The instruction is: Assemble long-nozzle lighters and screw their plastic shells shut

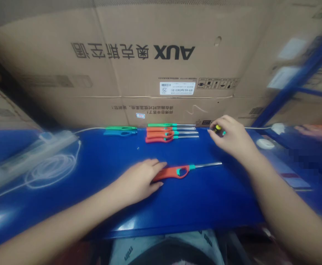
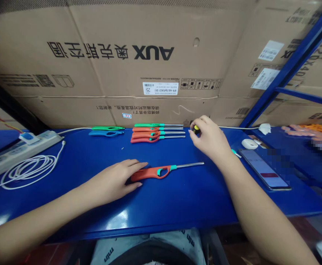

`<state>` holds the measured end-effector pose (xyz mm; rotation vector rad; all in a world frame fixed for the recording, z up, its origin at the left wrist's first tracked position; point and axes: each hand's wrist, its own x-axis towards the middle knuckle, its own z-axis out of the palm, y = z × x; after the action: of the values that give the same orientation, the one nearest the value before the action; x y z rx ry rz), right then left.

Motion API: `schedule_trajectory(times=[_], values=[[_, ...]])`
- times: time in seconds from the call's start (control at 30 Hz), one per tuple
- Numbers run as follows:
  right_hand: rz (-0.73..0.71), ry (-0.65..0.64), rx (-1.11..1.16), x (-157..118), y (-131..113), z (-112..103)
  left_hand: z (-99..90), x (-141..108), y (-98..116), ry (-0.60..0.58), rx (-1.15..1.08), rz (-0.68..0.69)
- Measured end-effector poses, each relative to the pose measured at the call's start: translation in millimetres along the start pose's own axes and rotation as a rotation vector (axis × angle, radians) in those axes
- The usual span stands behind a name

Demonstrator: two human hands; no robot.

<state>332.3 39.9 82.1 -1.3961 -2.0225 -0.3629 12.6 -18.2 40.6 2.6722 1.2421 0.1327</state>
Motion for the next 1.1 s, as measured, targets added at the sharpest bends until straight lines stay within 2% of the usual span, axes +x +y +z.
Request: schedule_trajectory(times=[0.1,0.2,0.3,0.4,0.5,0.63,0.8,1.1], values=[[0.129,-0.070,-0.087,-5.4,18.0,8.8,6.3,7.2,4.6,-0.009,-0.002,-0.001],[0.210,-0.178,-0.142,-8.0,25.8,13.4,6.4,17.3,-1.2,-0.021,-0.034,0.022],[0.308,-0.394,-0.247,-9.3,30.1,15.6,-2.4,30.0,-20.9,0.006,-0.044,0.038],[0.372,-0.691,-0.318,-11.4,34.7,20.0,-17.2,47.2,-48.5,0.140,-0.013,0.048],[0.364,-0.856,-0.317,-14.2,37.3,25.9,-32.1,69.2,-74.3,0.216,0.070,0.003],[0.356,-0.919,-0.337,-16.1,34.7,29.7,-42.7,99.7,-95.7,0.249,0.103,-0.032],[0.310,-0.904,-0.367,-16.7,28.1,27.9,-37.6,129.2,-106.6,0.296,0.140,-0.032],[0.102,-0.739,-0.359,-17.5,13.9,32.5,-17.7,148.4,-119.5,0.367,0.164,-0.027]])
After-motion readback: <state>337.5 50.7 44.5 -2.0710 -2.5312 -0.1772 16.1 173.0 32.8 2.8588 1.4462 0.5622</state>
